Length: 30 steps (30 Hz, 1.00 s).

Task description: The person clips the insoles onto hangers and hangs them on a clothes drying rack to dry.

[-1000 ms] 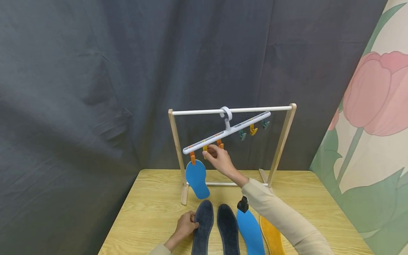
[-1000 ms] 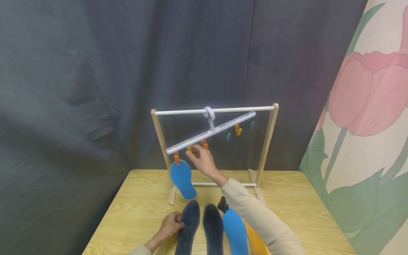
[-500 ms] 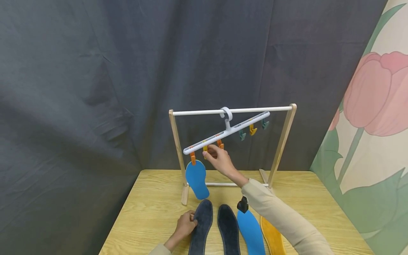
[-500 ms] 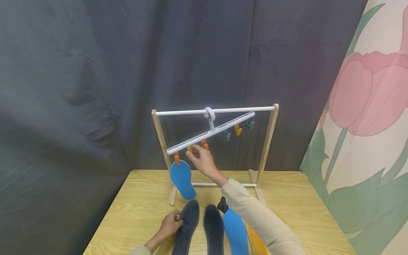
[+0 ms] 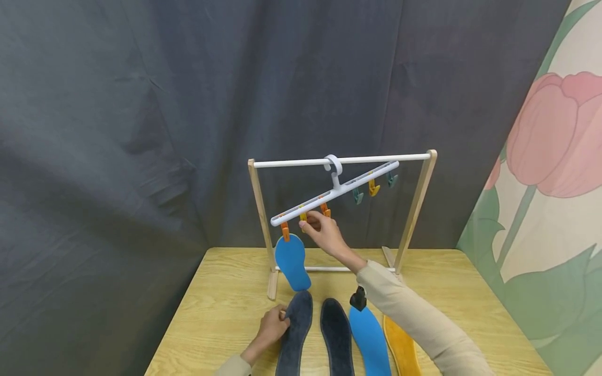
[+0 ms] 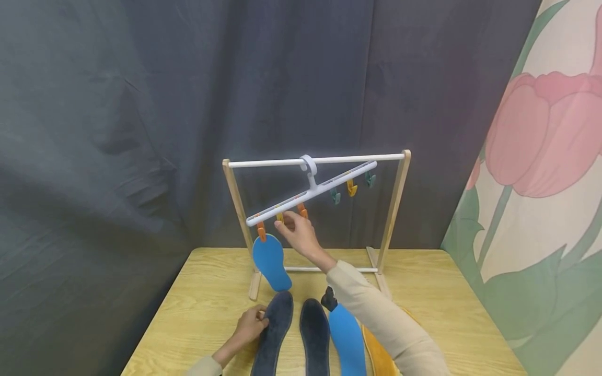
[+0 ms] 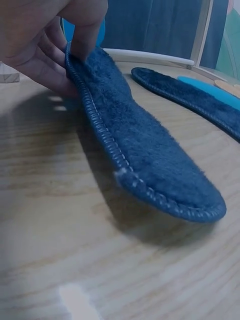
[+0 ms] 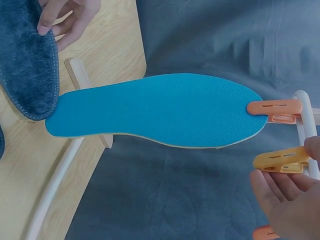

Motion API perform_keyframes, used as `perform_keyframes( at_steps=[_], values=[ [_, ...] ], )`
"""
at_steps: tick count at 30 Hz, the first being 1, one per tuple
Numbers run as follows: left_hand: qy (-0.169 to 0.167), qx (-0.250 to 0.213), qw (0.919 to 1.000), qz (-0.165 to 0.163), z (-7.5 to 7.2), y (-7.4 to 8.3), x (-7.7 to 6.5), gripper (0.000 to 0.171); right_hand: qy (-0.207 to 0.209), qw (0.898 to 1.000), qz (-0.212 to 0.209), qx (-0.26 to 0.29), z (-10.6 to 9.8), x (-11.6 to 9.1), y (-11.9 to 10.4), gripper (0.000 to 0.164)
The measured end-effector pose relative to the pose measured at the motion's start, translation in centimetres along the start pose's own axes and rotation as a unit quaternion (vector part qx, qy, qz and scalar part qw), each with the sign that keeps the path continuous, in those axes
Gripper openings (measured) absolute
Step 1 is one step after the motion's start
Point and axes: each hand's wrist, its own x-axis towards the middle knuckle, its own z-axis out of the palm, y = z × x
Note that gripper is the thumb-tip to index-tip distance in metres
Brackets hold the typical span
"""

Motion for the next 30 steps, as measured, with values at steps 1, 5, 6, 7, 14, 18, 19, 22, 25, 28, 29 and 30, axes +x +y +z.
perform_keyframes(
  at_steps=[1,5,6,7,14,18,19,22,25,28,29,30],
  values=[
    [0.002,0.004,1.0000,0.003,-0.1,0.1,0.1,0.028,-0.001,1.000,0.002,0.000,-0.1,0.0,0.0,0.034],
    [0.013,0.026,0.9994,0.021,-0.5,0.2,0.2,0.027,-0.008,1.000,0.003,0.002,-0.2,0.1,0.1,0.035],
    [0.016,0.030,0.9992,0.023,-0.6,0.3,0.2,0.026,-0.009,1.000,0.004,0.001,-0.2,0.1,0.1,0.035],
    [0.017,0.032,0.9991,0.024,-0.7,0.3,0.2,0.026,-0.011,1.000,0.003,0.000,-0.2,0.2,0.1,0.036],
    [0.012,0.023,0.9995,0.020,-0.9,0.7,0.0,0.024,-0.013,1.000,-0.002,-0.010,-0.3,0.3,0.1,0.036],
    [0.011,0.008,0.9997,0.021,-0.9,0.9,0.2,0.025,-0.013,1.000,-0.003,-0.015,-0.4,0.5,0.0,0.034],
    [0.014,0.003,0.9995,0.028,-1.0,0.9,0.2,0.025,-0.012,1.000,-0.003,-0.016,-0.4,0.6,-0.1,0.034],
    [0.025,-0.009,0.9978,0.060,-1.2,1.2,0.1,0.023,-0.010,1.000,0.003,-0.019,-0.4,0.7,-0.1,0.034],
    [0.031,-0.021,0.9961,0.080,-1.4,1.3,0.0,0.022,-0.008,1.000,0.008,-0.024,-0.3,0.8,0.0,0.035],
    [0.025,-0.027,0.9970,0.067,-1.3,1.2,0.0,0.023,-0.008,1.000,0.008,-0.028,-0.2,0.7,0.1,0.036],
    [0.018,-0.033,0.9981,0.048,-1.2,1.2,0.0,0.025,-0.009,1.000,0.008,-0.028,-0.2,0.7,0.1,0.036],
    [0.012,-0.036,0.9985,0.040,-1.1,1.1,0.1,0.025,-0.009,1.000,0.006,-0.028,-0.2,0.7,0.1,0.035]
  ],
)
